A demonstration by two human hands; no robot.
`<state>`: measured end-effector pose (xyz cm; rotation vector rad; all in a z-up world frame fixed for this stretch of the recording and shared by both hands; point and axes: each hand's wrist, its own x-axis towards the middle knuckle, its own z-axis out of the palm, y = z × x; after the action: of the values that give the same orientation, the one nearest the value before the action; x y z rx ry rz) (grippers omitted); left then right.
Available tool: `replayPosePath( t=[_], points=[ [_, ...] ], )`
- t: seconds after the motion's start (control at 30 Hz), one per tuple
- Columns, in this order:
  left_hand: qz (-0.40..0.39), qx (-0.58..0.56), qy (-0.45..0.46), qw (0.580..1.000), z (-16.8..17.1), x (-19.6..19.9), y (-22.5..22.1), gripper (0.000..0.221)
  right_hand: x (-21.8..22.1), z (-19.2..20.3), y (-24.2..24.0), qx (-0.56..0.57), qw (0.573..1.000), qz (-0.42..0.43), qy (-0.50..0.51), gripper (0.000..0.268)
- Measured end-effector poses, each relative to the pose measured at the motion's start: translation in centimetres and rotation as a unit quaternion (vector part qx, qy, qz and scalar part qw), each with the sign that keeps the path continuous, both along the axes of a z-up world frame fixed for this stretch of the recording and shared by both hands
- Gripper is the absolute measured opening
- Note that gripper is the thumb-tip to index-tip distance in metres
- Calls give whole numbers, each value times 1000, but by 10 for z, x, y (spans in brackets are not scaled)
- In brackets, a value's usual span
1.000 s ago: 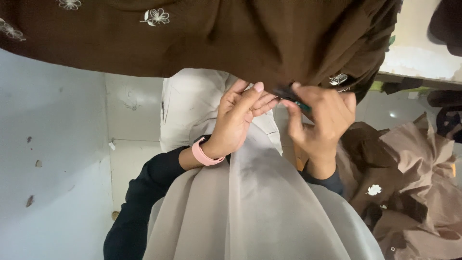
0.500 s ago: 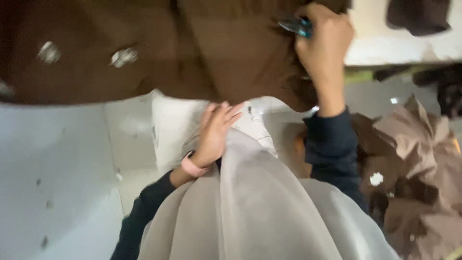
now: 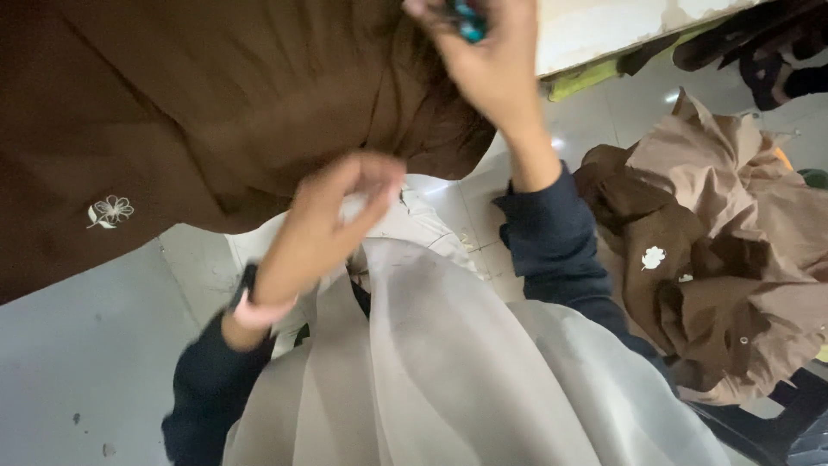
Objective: Trimming loose threads from a brown garment with white floral patterns using a thread clipper.
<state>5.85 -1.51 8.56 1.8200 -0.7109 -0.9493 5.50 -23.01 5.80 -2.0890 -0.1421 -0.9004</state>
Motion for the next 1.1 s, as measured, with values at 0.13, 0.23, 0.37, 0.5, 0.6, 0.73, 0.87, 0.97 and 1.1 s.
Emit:
replayPosePath(
  t=[0.13, 0.23, 0.37, 0.5, 0.6, 0.73, 0.87, 0.97, 1.1],
  points=[
    [-22, 15, -369, 929, -26, 47, -26, 50, -5, -15, -1, -104, 969, -138, 173, 29],
    [9, 213, -466, 859, -32, 61, -14, 73, -20, -19, -11, -110, 969, -109, 191, 24],
    [66, 213, -432, 874, -28, 66, 12, 75, -27, -24, -7, -78, 987, -41, 137, 5],
    [107, 191, -464, 859, -34, 65, 2, 70, -22, -26, -4, -76, 989, -46, 121, 7],
    [86, 33, -515, 852, -32, 61, -15, 30, -25, -29, -1, -60, 989, -71, 118, 4],
    [71, -65, -585, 805, -30, 60, -45, 14, -26, -27, 2, -44, 988, -85, 119, 8],
    [116, -10, -620, 776, -43, 66, -68, 32, -28, -26, 3, -39, 988, -86, 122, 9],
    [105, -72, -445, 886, -47, 73, -72, 13, -28, -23, 4, -5, 988, -76, 133, 10],
    [153, -153, -288, 933, -19, 69, -61, 15, -32, 2, 12, 77, 977, -69, 187, 17]
  ],
)
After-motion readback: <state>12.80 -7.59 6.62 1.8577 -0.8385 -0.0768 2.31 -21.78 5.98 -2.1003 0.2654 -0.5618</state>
